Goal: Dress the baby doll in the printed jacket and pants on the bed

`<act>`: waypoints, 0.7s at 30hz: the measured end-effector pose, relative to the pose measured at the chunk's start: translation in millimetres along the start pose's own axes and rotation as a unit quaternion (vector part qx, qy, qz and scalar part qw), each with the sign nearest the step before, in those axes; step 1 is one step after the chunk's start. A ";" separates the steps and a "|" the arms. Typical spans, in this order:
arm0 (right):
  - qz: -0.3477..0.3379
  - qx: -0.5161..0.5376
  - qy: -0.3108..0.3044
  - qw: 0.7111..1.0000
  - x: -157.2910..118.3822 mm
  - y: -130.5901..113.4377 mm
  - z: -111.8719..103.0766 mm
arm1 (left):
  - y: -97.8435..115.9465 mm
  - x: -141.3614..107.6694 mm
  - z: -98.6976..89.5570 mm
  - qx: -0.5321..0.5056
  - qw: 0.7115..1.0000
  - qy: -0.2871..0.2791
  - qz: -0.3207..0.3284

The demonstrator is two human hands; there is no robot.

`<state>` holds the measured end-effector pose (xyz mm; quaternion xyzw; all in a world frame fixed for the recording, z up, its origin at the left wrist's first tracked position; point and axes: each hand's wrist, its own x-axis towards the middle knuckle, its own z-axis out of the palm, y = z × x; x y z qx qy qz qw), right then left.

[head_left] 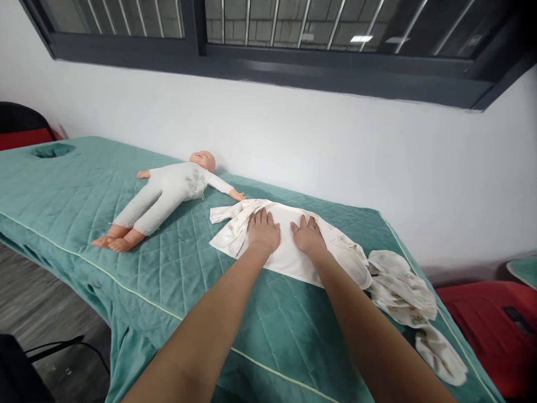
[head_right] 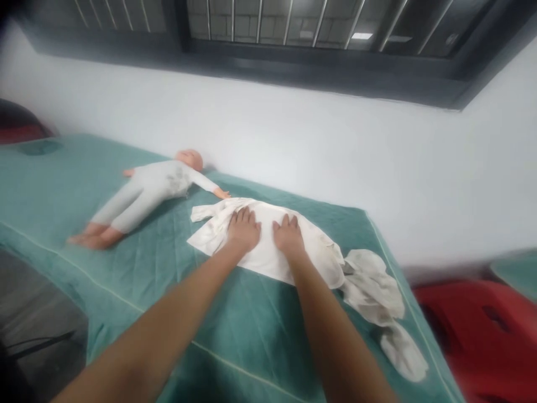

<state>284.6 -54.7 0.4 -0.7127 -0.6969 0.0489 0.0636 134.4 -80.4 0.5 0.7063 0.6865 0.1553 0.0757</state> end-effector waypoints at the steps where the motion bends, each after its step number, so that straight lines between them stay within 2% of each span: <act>1: 0.001 -0.003 -0.005 1.000 -3.3 -0.8 -0.5 | 0.8 -6.8 0.5 0.003 1.000 0.004 0.005; 4: -0.002 -0.014 -0.015 1.000 -16.7 -3.3 -1.1 | 2.2 -31.1 0.0 0.002 1.000 0.012 0.022; 7: -0.020 -0.026 -0.015 0.999 -31.2 -5.5 -0.4 | -6.3 -59.3 -8.5 -0.007 0.996 0.035 0.079; 9: -0.045 -0.040 -0.012 0.998 -39.2 -6.0 0.6 | -24.0 -75.5 -20.0 -0.010 0.992 0.076 0.101; 12: -0.101 -0.046 -0.028 0.993 -47.5 -6.0 1.7 | -66.5 -89.4 -40.4 -0.015 0.988 0.151 0.035; 14: -0.153 -0.026 -0.045 0.987 -49.3 -8.5 1.2 | -96.4 -90.7 -50.4 -0.029 0.986 0.162 -0.035; 16: -0.195 0.017 -0.046 0.980 -47.0 -17.0 -0.6 | -119.4 -86.4 -55.0 -0.049 0.986 0.144 -0.067; 19: -0.216 0.113 -0.023 0.970 -33.4 -45.1 -3.2 | -137.1 -71.6 -55.3 -0.091 0.989 0.104 -0.048; 21: -0.201 0.190 -0.004 0.961 -18.3 -70.9 -2.3 | -141.8 -58.0 -55.1 -0.115 0.990 0.074 -0.035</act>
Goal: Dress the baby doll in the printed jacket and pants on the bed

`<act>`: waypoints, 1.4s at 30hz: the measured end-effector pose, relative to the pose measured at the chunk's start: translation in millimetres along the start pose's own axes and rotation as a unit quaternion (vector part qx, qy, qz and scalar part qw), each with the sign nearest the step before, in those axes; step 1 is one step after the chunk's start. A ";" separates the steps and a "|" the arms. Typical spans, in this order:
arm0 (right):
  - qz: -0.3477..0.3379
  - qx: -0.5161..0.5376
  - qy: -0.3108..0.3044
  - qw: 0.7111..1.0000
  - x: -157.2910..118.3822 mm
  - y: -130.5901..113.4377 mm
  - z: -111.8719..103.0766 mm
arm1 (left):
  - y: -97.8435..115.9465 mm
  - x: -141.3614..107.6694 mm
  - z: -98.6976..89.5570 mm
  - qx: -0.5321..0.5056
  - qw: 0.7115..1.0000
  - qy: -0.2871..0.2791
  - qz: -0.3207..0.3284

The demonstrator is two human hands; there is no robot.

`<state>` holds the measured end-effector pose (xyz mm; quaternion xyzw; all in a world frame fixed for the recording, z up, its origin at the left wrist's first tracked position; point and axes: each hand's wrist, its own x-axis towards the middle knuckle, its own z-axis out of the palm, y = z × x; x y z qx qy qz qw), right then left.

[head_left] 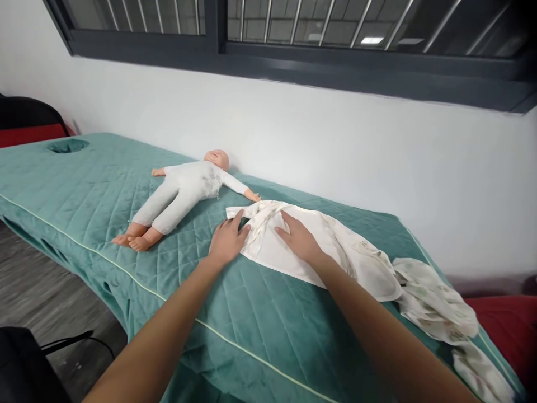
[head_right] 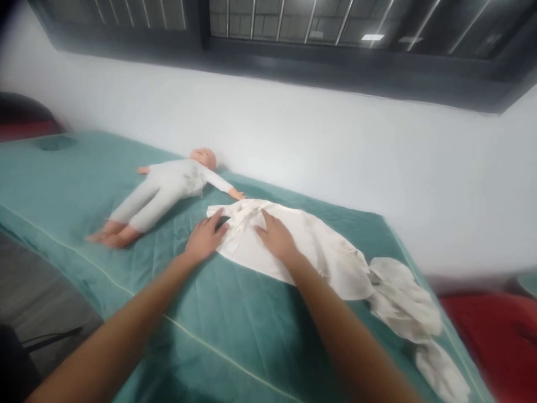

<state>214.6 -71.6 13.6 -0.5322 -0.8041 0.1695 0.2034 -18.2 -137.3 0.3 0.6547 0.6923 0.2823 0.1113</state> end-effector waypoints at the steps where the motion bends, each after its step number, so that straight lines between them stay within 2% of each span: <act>1: 0.020 0.043 0.022 0.999 12.7 -6.9 5.5 | -1.3 7.3 0.2 -0.010 1.000 -0.016 0.002; 4: 0.104 0.154 0.088 0.979 44.9 -18.7 22.6 | -5.4 27.7 -1.8 -0.035 0.998 -0.050 0.005; 6: 0.128 0.179 0.115 0.969 56.9 -18.6 30.9 | -9.0 38.0 -3.9 -0.053 0.997 -0.055 0.008; 9: 0.118 0.195 0.121 0.966 62.5 -12.0 35.6 | -15.0 49.3 -4.0 -0.068 0.997 -0.042 0.019; 13: 0.110 0.218 0.111 0.963 62.7 -3.9 32.7 | -23.4 63.6 3.9 -0.019 1.000 0.011 0.006; 17: 0.097 0.300 0.096 0.944 62.4 -3.3 28.5 | -28.4 74.0 11.9 0.047 0.998 0.025 -0.020; 21: 0.101 0.355 0.115 0.922 60.2 -6.6 26.8 | -28.3 72.2 12.5 0.089 0.994 0.052 -0.047; 26: 0.111 0.400 0.128 0.901 58.2 -6.2 27.1 | -26.7 56.8 6.1 0.076 0.986 0.117 -0.088; 29: 0.113 0.387 0.136 0.905 57.8 -4.2 27.0 | -21.9 36.9 2.6 0.025 0.986 0.157 -0.057; 31: 0.112 0.381 0.143 0.907 57.2 -3.4 26.6 | -15.5 16.8 1.3 -0.025 0.988 0.150 0.002; 33: 0.105 0.370 0.146 0.912 56.2 -2.9 25.7 | -7.4 -7.2 1.1 -0.057 0.989 0.117 0.067; 36: 0.107 0.339 0.144 0.924 54.4 -0.8 22.6 | 3.7 -40.4 2.4 -0.044 0.989 0.065 0.123; 38: 0.119 0.325 0.142 0.927 53.5 2.4 19.0 | 7.9 -54.1 4.0 -0.017 0.991 0.055 0.124; 42: 0.142 0.313 0.131 0.930 52.0 9.4 11.4 | 8.8 -58.6 6.0 0.035 0.992 0.092 0.074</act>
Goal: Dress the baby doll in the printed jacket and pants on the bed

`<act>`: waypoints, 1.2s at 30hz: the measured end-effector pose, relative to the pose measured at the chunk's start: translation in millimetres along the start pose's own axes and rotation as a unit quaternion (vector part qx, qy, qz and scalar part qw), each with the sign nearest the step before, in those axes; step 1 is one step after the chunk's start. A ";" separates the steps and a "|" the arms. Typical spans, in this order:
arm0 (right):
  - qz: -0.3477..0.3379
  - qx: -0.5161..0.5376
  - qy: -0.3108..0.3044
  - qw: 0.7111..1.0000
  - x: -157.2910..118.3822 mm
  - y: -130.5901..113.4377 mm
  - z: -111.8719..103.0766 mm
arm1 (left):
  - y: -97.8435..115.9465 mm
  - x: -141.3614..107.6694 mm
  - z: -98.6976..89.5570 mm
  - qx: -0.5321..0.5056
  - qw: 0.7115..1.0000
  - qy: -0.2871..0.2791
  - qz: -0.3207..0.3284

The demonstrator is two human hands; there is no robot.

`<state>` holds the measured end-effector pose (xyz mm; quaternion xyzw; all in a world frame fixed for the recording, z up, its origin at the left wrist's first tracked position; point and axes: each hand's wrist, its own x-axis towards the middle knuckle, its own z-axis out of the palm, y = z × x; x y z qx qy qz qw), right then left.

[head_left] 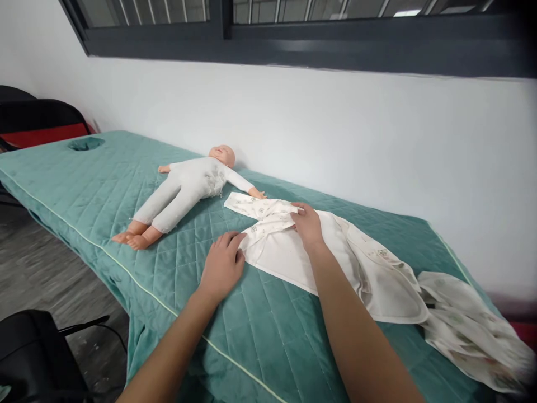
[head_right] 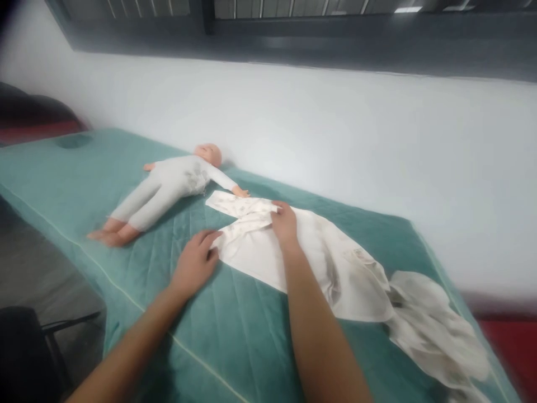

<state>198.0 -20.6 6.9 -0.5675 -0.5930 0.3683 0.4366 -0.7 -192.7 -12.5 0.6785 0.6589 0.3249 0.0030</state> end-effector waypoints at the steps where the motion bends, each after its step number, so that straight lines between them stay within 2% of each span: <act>1: 0.005 -0.004 -0.002 1.000 0.2 -0.1 -1.6 | -0.1 1.1 -0.1 0.016 1.000 0.007 -0.006; 4: 0.012 -0.017 -0.006 1.000 0.0 -1.1 -4.2 | 4.3 2.1 -2.9 0.038 0.998 0.036 0.017; 8: 0.010 -0.046 -0.001 0.999 2.9 -1.1 -10.7 | 26.0 -5.1 -7.4 0.006 0.991 0.081 0.108; 12: 0.003 -0.087 0.025 0.996 8.9 3.6 -23.7 | 44.5 -12.2 -4.5 -0.008 0.987 0.043 0.154; 16: 0.001 -0.126 0.043 0.991 10.3 7.8 -29.0 | 37.1 -15.1 2.1 -0.041 0.994 0.043 0.091; 21: 0.000 -0.155 0.017 0.988 6.2 6.6 -23.6 | 21.5 -16.4 8.4 -0.107 0.992 0.069 -0.016; 27: 0.005 -0.185 -0.052 0.981 0.2 3.8 -27.9 | 22.2 -12.8 10.3 -0.093 0.993 0.062 -0.038; 30: -0.012 -0.171 -0.068 0.983 -1.6 2.9 -30.1 | 25.5 -7.1 8.9 -0.045 0.997 0.057 0.000; 33: -0.024 -0.152 -0.049 0.987 0.7 2.6 -30.8 | 34.4 0.6 6.4 0.023 0.994 0.055 0.091; 36: -0.022 -0.159 -0.009 0.987 5.8 4.4 -33.5 | 48.6 7.4 5.9 0.068 0.978 0.043 0.191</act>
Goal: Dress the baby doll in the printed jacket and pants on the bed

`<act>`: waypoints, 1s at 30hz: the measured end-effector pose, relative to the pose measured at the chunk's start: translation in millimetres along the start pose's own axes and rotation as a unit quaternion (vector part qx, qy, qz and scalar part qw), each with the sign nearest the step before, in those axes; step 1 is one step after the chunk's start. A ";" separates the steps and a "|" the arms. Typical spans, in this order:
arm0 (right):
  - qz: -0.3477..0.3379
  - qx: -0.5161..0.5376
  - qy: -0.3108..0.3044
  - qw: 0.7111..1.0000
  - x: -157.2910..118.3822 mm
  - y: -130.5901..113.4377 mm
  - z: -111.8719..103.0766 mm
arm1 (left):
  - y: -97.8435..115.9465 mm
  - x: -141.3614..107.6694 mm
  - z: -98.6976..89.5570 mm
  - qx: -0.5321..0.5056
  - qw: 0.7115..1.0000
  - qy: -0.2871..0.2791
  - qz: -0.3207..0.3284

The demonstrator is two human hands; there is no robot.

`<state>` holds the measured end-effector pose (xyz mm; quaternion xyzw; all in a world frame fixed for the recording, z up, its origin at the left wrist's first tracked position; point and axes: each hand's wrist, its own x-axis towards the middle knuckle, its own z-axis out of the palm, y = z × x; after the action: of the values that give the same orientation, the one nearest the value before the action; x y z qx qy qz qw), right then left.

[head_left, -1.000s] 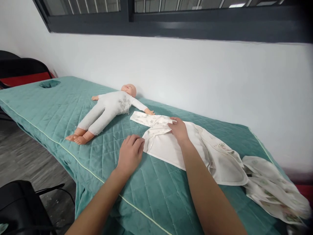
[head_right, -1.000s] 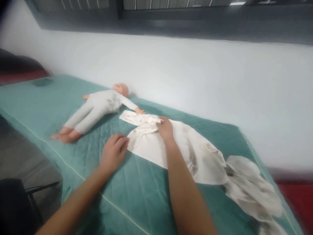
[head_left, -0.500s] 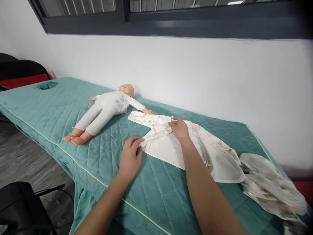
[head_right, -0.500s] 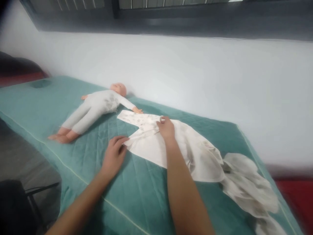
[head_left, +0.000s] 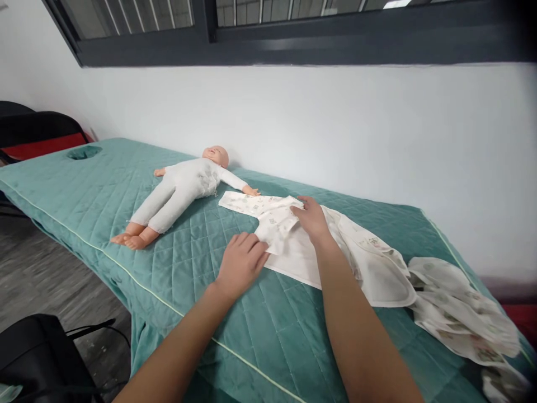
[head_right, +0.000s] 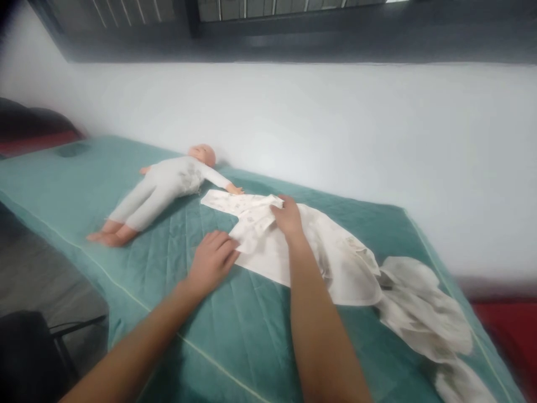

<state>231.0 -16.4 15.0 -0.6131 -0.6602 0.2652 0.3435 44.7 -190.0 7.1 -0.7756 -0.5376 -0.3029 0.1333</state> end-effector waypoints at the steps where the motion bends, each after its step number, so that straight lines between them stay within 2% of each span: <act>1: 0.005 -0.008 0.011 1.000 1.4 1.6 -1.1 | 3.9 3.2 0.2 0.004 1.000 -0.009 0.028; 4: 0.021 -0.044 0.023 0.999 3.4 6.8 -4.7 | 12.9 8.6 2.5 0.005 0.996 -0.046 0.074; 11: 0.044 -0.146 0.011 0.988 -1.9 3.6 -4.5 | 16.6 12.2 3.5 -0.031 0.981 -0.172 0.084; 18: 0.064 -0.195 -0.004 0.979 -6.7 -5.2 -6.9 | 32.6 27.2 12.9 -0.020 0.978 -0.207 0.022; 22: 0.074 -0.189 0.008 0.979 -6.8 -3.9 -8.1 | 46.6 27.0 17.5 0.007 0.983 -0.183 0.009; 25: 0.073 -0.159 0.008 0.984 -4.8 -1.1 -7.1 | 48.9 23.8 19.1 -0.024 0.989 -0.140 -0.030; 28: 0.070 -0.099 0.007 0.993 -1.6 -0.5 -5.9 | 39.8 22.2 21.3 -0.131 0.977 -0.096 -0.136; 30: 0.051 -0.038 0.000 0.998 0.0 -2.6 -5.1 | 29.3 21.5 23.4 -0.226 0.942 -0.025 -0.246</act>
<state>233.4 -17.0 20.2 -0.6587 -0.6375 0.2576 0.3056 84.3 -172.7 5.5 -0.6361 -0.6325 -0.4200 -0.1375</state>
